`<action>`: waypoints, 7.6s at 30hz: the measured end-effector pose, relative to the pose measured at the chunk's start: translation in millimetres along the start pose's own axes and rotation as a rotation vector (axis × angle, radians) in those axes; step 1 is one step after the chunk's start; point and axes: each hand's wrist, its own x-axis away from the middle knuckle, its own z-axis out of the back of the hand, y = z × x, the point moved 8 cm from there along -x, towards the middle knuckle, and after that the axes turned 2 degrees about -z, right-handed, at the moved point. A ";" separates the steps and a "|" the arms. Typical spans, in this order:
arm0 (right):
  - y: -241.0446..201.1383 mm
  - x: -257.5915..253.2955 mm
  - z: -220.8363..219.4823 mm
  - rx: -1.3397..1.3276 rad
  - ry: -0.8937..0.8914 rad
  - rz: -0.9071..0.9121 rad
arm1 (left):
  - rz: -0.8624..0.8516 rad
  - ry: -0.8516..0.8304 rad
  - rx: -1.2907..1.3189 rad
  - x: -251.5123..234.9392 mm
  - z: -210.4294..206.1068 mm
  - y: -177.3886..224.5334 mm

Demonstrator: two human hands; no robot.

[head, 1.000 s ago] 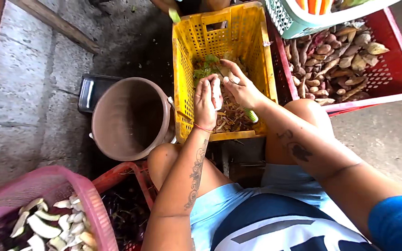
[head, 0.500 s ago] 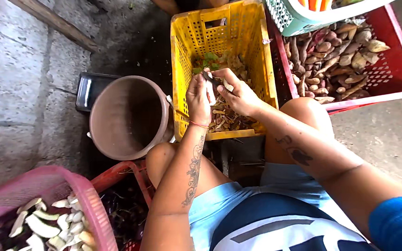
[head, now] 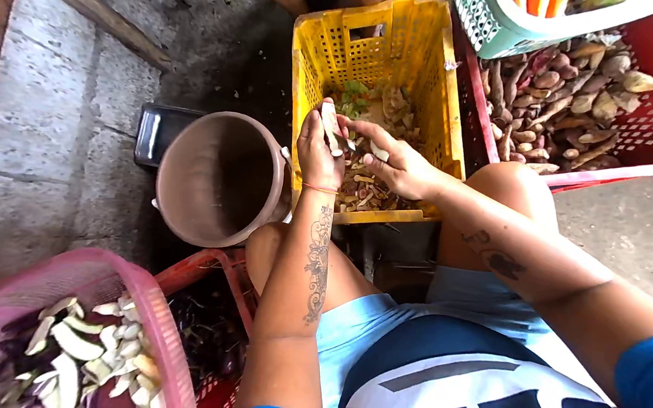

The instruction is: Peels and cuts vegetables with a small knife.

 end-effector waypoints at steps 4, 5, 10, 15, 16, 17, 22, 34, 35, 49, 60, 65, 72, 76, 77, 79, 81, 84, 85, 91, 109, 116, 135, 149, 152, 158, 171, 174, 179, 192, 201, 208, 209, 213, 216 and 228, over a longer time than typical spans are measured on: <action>-9.2 2.1 -9.7 0.163 -0.044 0.069 | -0.022 -0.030 0.047 -2.9 0.6 6.6; -10.0 2.4 -9.5 0.183 -0.045 0.070 | -0.031 -0.028 0.049 -3.1 0.2 7.6; -10.9 1.9 -7.2 0.206 -0.032 0.065 | -0.071 -0.056 0.054 -3.7 -1.9 9.5; -10.2 1.8 -6.3 0.222 -0.033 0.065 | -0.078 -0.035 0.009 -2.4 -3.6 9.6; -11.4 1.7 -6.1 0.229 -0.025 0.065 | -0.087 -0.017 -0.003 -2.0 -2.9 10.1; -12.1 1.8 -6.1 0.238 -0.016 0.063 | -0.096 0.005 -0.013 -1.4 -2.2 10.1; -9.1 1.3 -7.6 0.250 -0.017 0.036 | -0.106 0.072 -0.040 -0.1 -0.2 7.9; 1.0 -2.1 -7.7 0.195 -0.063 -0.016 | -0.115 0.067 -0.160 3.7 0.3 4.0; 0.8 -2.8 -7.2 0.189 -0.058 -0.005 | -0.121 0.067 -0.166 4.1 0.7 3.8; 1.0 -3.6 -5.6 0.216 -0.009 -0.007 | -0.137 0.057 -0.209 2.9 1.4 3.7; 6.0 -9.1 -0.3 0.138 0.067 -0.012 | -0.167 0.025 -0.220 9.9 -4.2 2.7; 9.4 -8.1 -0.9 0.152 0.013 -0.067 | -0.139 -0.007 -0.268 10.6 -5.0 0.7; 14.3 -11.3 8.4 0.131 0.118 -0.028 | -0.155 -0.022 -0.320 17.3 -10.2 -4.4; 19.6 -11.9 7.7 0.109 0.055 -0.121 | -0.169 -0.060 -0.353 16.4 -12.4 -3.5; 20.4 -12.3 9.1 0.096 0.071 -0.124 | -0.170 -0.069 -0.362 17.6 -13.5 -4.3; 22.5 -14.0 13.7 0.038 0.123 -0.123 | -0.181 -0.085 -0.393 21.5 -16.1 -8.4; 24.0 -15.1 17.6 -0.127 0.160 -0.130 | -0.167 -0.104 -0.386 23.6 -17.4 -11.6; 25.8 -15.4 15.1 -0.604 0.174 -0.171 | -0.066 -0.080 -0.228 20.3 -16.8 -14.1; 26.5 -14.0 13.5 -0.684 0.163 -0.197 | -0.022 -0.064 -0.173 18.4 -14.9 -13.7; 6.1 -2.8 -3.9 -0.258 -0.029 -0.100 | 0.010 0.087 -0.013 -1.2 9.6 -2.2; -0.5 -2.6 -10.1 0.157 -0.090 -0.018 | -0.081 0.191 -0.035 -0.2 9.6 3.0; -1.5 -3.2 -11.4 0.212 -0.068 -0.026 | -0.081 0.207 -0.048 -0.8 11.5 0.1; 6.2 -6.9 -2.4 0.164 -0.042 -0.058 | -0.095 0.051 -0.117 1.5 0.9 -4.4; 10.5 -10.4 5.7 0.156 0.028 -0.086 | -0.146 -0.002 -0.159 5.2 -6.1 -5.4; 12.8 -9.5 7.4 0.147 0.022 -0.103 | -0.097 -0.017 -0.162 6.7 -9.2 -6.7; 18.9 -14.0 15.7 0.150 0.107 -0.071 | -0.089 -0.068 -0.181 12.3 -14.1 -12.6; 33.0 -14.0 27.0 -0.582 0.289 -0.224 | 0.083 -0.159 -0.109 16.4 -23.5 -17.8; 43.2 -8.6 23.9 -0.655 0.272 -0.412 | 0.112 -0.083 -0.029 9.3 -15.0 -14.5; 19.8 -3.7 -0.8 -0.206 0.048 -0.244 | 0.064 0.173 0.028 -4.1 11.4 -13.1; 5.5 -6.2 -13.9 0.125 -0.028 -0.024 | -0.051 0.257 -0.039 -1.0 11.2 -3.9; 11.1 -8.7 -9.6 0.086 0.010 -0.085 | -0.130 0.250 -0.064 -1.2 10.3 -7.2; 14.7 -9.3 -8.5 -0.062 -0.016 -0.113 | 0.035 0.117 0.036 -1.9 -1.7 -15.4; 14.3 -9.3 -7.9 -0.072 -0.015 -0.107 | 0.040 0.098 0.039 -1.8 -2.9 -15.8; 12.4 -10.8 -0.7 -0.086 0.025 -0.084 | -0.006 0.004 0.009 0.3 -8.4 -16.0; 12.8 -10.6 0.9 -0.097 0.023 -0.067 | 0.024 -0.033 0.009 -0.1 -10.4 -16.7; 13.0 -10.8 9.0 -0.112 0.042 -0.035 | -0.046 -0.172 -0.065 3.3 -19.3 -9.4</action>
